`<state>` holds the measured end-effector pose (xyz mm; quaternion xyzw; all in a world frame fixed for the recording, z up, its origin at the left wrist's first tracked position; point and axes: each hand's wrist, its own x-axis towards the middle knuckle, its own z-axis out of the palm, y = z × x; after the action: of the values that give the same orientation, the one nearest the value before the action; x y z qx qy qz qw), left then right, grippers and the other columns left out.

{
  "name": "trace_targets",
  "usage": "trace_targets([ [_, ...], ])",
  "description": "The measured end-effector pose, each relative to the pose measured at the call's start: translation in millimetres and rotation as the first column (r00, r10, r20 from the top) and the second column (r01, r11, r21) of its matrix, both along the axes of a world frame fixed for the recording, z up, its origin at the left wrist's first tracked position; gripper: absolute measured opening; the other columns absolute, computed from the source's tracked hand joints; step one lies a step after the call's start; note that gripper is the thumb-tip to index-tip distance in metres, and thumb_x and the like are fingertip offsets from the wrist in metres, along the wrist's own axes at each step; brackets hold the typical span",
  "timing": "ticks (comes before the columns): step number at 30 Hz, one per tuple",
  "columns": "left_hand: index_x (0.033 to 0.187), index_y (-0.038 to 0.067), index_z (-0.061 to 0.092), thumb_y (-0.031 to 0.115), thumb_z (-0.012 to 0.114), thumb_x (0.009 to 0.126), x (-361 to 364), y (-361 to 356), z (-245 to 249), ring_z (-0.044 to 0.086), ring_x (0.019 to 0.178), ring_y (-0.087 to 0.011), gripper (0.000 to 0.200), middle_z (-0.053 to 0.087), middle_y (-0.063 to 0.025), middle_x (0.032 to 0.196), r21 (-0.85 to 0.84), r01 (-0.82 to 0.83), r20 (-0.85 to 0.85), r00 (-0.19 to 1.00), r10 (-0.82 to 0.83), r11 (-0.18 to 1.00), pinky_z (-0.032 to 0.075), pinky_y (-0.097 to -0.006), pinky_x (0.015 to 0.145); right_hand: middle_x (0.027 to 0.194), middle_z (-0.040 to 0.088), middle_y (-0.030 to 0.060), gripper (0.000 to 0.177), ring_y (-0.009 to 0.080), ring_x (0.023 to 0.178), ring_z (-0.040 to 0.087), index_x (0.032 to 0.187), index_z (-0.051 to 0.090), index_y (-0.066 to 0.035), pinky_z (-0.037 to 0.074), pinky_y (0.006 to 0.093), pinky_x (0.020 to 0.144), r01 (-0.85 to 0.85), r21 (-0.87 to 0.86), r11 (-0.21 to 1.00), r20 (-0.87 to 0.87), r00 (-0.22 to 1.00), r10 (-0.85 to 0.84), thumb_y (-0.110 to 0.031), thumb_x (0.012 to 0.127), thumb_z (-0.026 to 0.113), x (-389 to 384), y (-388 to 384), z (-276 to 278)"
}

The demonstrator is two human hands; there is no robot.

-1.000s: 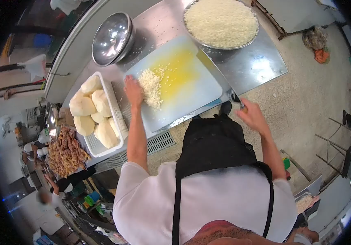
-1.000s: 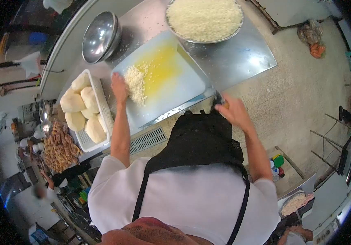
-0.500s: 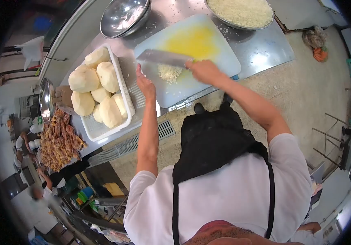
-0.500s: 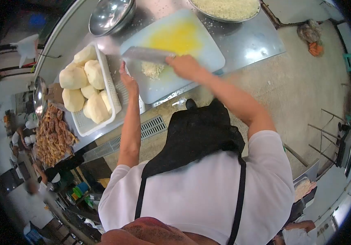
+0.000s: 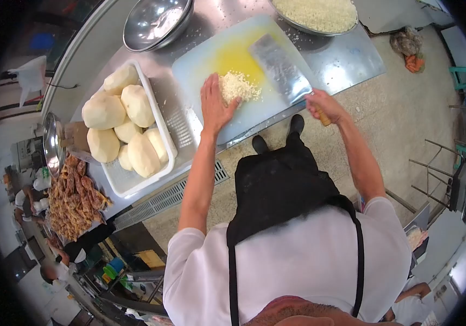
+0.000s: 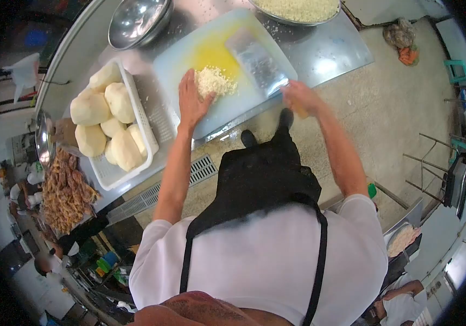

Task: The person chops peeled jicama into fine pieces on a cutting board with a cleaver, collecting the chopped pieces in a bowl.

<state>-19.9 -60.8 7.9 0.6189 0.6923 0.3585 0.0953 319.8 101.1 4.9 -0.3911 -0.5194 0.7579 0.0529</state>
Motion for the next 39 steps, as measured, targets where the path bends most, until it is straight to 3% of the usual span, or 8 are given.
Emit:
trace_targets([
  [3,0.149,-0.002,0.044,0.042,0.071,0.089,44,-2,0,0.035,0.145,-0.0433,0.079,0.046,-0.0245,0.150,-0.010,-0.293,-0.238,0.929,0.283,0.956,0.026,-0.0535,0.120,0.081,0.059,0.0008,0.038,0.0098,0.065,0.057,0.117,0.058,-0.005,0.049,0.0260,0.052,-0.027,0.034,0.999,-0.020,0.999,0.028,-0.038,0.100,0.065,-49,-56,-24],
  [6,0.146,-0.002,0.048,0.030,0.075,0.088,63,28,-9,0.037,0.143,-0.0433,0.072,0.046,-0.0258,0.150,0.164,-0.522,0.079,0.853,0.516,0.837,0.030,-0.0513,0.119,0.078,0.057,0.0009,0.033,0.0104,0.061,0.056,0.112,0.059,-0.004,0.049,0.0263,0.053,-0.058,-0.106,0.993,-0.134,0.990,0.043,-0.033,0.100,0.067,-108,-113,-2],
  [12,0.142,-0.004,0.051,0.025,0.074,0.091,63,41,-3,0.041,0.140,-0.0427,0.063,0.050,-0.0276,0.144,0.128,-0.555,0.198,0.826,0.528,0.822,0.031,-0.0508,0.118,0.071,0.054,0.0010,0.023,0.0107,0.056,0.055,0.106,0.058,-0.002,0.048,0.0289,0.052,-0.072,-0.105,0.992,-0.296,0.955,0.038,-0.024,0.101,0.064,-97,-100,33],
  [16,0.141,-0.006,0.051,0.025,0.074,0.091,93,85,53,0.041,0.139,-0.0424,0.063,0.050,-0.0275,0.144,0.112,-0.504,0.188,0.857,0.480,0.856,0.031,-0.0506,0.118,0.071,0.055,0.0017,0.024,0.0109,0.056,0.055,0.109,0.057,-0.001,0.048,0.0291,0.052,-0.014,-0.060,0.998,-0.343,0.939,-0.008,-0.024,0.103,0.060,-72,-78,66],
  [21,0.140,-0.006,0.051,0.028,0.073,0.092,117,194,109,0.043,0.137,-0.0432,0.063,0.052,-0.0289,0.141,0.300,-0.140,0.066,0.990,0.126,0.943,0.033,-0.0512,0.115,0.073,0.057,0.0025,0.029,0.0104,0.056,0.056,0.106,0.054,-0.004,0.048,0.0285,0.053,0.260,0.016,0.966,-0.402,0.886,-0.232,-0.032,0.105,0.058,-50,-20,103],
  [27,0.132,-0.006,0.058,0.031,0.074,0.090,144,356,111,0.050,0.128,-0.0436,0.059,0.059,-0.0265,0.131,0.377,0.025,-0.029,0.999,-0.015,0.926,0.038,-0.0493,0.111,0.073,0.058,0.0029,0.030,0.0113,0.055,0.056,0.105,0.054,-0.006,0.047,0.0267,0.051,0.430,-0.088,0.898,-0.504,0.759,-0.413,-0.037,0.106,0.057,-13,72,116],
  [35,0.122,0.003,0.068,0.032,0.071,0.089,138,448,95,0.056,0.123,-0.0388,0.045,0.066,-0.0198,0.126,0.353,0.118,-0.412,0.910,0.041,0.928,0.044,-0.0492,0.104,0.073,0.056,0.0019,0.025,0.0106,0.055,0.054,0.102,0.055,-0.005,0.047,0.0272,0.050,0.298,-0.170,0.939,-0.396,0.852,-0.342,-0.030,0.104,0.057,106,8,85],
  [39,0.129,0.005,0.065,0.034,0.056,0.100,124,494,86,0.056,0.124,-0.0423,0.042,0.062,-0.0185,0.136,0.097,0.305,-0.335,0.906,-0.257,0.948,0.044,-0.0577,0.104,0.074,0.055,0.0009,0.022,0.0101,0.057,0.054,0.102,0.057,-0.006,0.048,0.0264,0.051,0.222,-0.210,0.952,-0.319,0.905,-0.281,-0.026,0.100,0.065,141,-4,86],
])
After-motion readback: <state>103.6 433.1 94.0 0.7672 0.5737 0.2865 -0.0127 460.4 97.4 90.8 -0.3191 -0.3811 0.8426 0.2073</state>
